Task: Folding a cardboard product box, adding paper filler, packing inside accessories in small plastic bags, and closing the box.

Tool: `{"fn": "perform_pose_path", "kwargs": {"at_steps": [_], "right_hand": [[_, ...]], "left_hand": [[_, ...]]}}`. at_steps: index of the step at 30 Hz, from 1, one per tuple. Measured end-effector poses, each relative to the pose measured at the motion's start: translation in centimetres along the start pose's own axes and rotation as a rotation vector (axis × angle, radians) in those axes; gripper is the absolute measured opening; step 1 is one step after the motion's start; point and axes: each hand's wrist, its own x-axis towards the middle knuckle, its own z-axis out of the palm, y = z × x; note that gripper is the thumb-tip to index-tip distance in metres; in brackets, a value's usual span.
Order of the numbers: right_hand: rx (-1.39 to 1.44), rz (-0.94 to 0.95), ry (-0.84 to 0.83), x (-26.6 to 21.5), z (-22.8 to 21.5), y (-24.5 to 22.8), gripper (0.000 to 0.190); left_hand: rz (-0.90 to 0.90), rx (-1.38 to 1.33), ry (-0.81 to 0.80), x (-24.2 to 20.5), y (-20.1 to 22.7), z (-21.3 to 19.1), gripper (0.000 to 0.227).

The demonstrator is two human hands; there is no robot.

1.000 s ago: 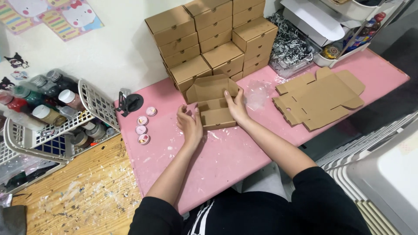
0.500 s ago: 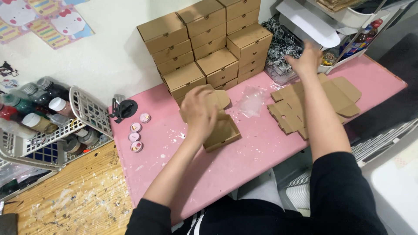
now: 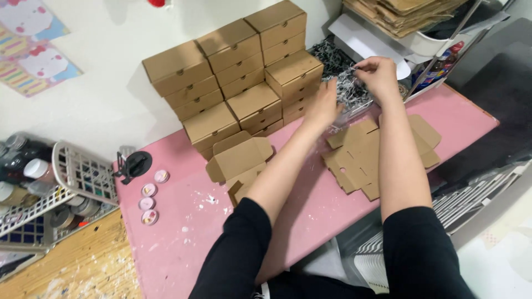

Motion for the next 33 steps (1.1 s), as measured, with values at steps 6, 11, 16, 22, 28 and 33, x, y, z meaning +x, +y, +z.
{"fn": "perform_pose_path", "kwargs": {"at_steps": [6,11,16,22,28,33], "right_hand": [[0.169,0.141,-0.137,-0.4,-0.3,-1.7,0.025],[-0.091,-0.026,-0.128,-1.4,-0.9,-2.5,0.056],[-0.319,-0.013,-0.210,-0.6,1.8,3.4,0.054],[-0.442,0.139,-0.145,-0.3,1.9,4.1,0.034],[-0.091,0.069,-0.023,-0.5,0.6,-0.4,0.027],[-0.064,0.014,-0.133,-1.1,-0.5,-2.2,0.050]], "left_hand": [[-0.211,0.045,-0.113,3.6,2.2,1.3,0.086],[-0.192,-0.165,0.124,6.3,-3.1,5.6,0.024],[-0.118,-0.490,0.182,6.4,-1.8,2.8,0.029],[-0.010,-0.404,0.314,7.4,-2.0,1.5,0.033],[-0.042,-0.094,0.017,6.5,-3.5,4.9,0.088],[-0.104,-0.051,0.062,6.7,-4.3,5.6,0.024]]}}
